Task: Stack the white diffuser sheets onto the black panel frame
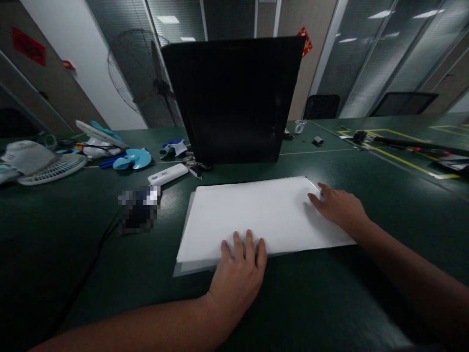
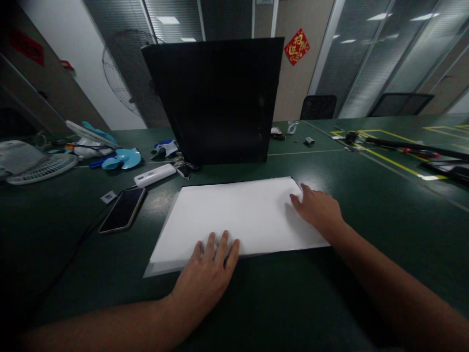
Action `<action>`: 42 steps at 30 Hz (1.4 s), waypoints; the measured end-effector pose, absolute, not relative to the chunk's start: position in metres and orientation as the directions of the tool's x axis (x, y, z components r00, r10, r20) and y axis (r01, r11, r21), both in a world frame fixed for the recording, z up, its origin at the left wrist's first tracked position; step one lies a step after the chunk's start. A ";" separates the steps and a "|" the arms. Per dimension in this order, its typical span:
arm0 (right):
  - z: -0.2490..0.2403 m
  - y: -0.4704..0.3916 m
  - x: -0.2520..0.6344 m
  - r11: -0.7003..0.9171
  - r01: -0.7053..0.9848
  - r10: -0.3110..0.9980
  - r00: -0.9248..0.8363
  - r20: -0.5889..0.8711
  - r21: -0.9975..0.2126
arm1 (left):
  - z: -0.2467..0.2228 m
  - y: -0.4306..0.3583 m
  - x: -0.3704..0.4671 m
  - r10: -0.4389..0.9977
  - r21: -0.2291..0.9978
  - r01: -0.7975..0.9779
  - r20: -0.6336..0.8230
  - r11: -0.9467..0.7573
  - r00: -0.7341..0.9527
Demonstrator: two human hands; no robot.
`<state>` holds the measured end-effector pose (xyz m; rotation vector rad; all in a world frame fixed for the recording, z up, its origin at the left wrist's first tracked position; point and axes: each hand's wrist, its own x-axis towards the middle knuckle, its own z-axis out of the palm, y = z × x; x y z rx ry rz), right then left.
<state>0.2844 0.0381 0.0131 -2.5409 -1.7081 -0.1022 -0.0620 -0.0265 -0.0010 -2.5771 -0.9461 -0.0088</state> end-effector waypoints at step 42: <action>0.018 0.029 0.263 0.157 0.985 0.981 -0.164 0.103 0.075 | 0.004 0.111 -0.179 0.883 0.267 0.875 -0.134 -0.404 0.449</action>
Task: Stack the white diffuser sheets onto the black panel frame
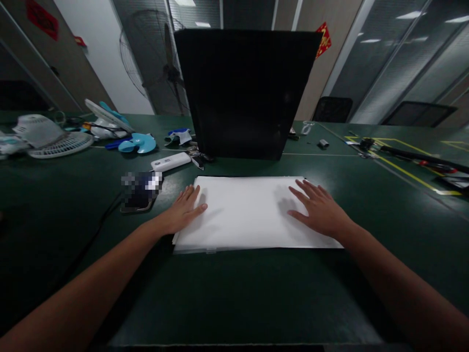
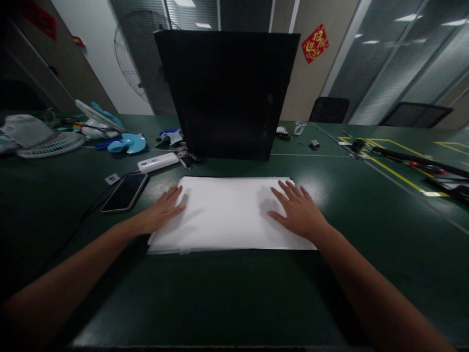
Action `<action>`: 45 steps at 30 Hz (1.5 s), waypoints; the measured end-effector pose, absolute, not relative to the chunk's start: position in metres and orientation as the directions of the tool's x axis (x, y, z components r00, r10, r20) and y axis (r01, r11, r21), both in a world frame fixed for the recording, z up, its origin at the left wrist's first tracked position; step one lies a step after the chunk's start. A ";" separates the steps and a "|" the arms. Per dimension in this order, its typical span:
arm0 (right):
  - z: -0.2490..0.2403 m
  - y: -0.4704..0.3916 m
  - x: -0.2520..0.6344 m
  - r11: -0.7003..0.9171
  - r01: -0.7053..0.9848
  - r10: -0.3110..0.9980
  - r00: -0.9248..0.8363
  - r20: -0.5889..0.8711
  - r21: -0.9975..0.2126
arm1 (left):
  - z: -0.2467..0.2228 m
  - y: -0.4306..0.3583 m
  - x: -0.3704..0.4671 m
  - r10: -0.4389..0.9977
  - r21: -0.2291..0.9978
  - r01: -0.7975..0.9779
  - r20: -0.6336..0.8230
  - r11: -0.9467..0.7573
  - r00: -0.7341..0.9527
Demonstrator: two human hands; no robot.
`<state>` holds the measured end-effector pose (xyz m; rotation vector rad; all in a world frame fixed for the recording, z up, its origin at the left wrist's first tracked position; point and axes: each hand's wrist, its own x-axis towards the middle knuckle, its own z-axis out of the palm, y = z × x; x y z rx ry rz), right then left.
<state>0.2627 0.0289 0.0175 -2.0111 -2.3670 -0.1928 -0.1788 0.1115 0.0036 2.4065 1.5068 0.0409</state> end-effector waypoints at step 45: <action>0.030 0.032 0.275 -0.410 0.912 0.912 0.408 0.050 0.026 | -0.008 0.115 -0.190 0.872 0.132 0.888 -0.171 -0.441 0.458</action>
